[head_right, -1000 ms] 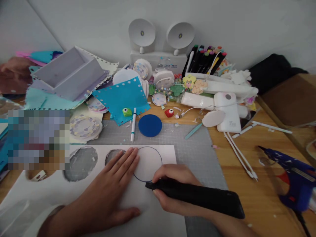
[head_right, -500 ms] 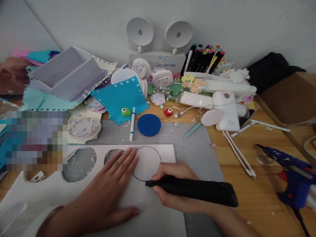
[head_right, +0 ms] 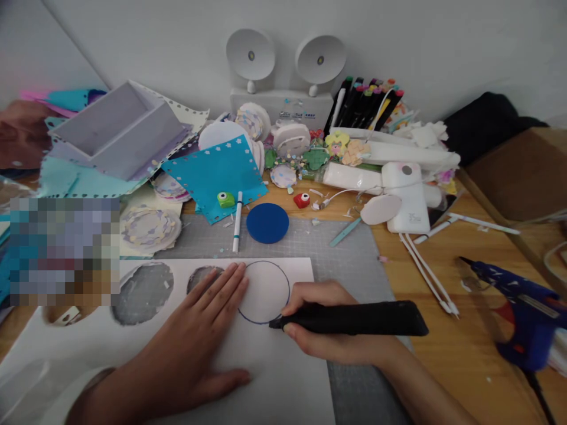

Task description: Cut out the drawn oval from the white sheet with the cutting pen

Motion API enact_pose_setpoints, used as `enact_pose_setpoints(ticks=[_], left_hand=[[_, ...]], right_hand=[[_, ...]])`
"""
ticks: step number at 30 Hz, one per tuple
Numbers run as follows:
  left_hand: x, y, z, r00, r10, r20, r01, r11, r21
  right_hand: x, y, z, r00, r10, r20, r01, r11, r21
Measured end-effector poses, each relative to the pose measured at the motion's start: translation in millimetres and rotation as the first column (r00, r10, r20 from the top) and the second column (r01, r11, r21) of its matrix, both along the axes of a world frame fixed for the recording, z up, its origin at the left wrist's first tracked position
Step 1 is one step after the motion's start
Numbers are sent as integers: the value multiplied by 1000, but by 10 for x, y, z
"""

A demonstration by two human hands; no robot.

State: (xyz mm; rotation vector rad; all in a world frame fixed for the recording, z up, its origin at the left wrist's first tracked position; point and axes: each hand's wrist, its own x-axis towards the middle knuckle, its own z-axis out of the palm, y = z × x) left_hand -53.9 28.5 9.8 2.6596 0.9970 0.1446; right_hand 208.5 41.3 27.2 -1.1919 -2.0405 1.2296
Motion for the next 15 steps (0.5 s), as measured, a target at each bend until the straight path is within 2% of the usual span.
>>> enact_pose_setpoints(ticks=[6, 12, 15], left_hand=[[0, -7, -3, 1000, 0, 7, 0, 1000, -5], [1, -4, -8, 1000, -7, -14, 7, 1000, 2], [8, 0, 4, 1000, -5, -1, 5, 1000, 4]], right_hand=[[63, 29, -28, 1000, 17, -19, -18, 999, -44], [107, 22, -84, 1000, 11, -23, -15, 984, -180], [97, 11, -92, 1000, -5, -13, 3, 986, -164]])
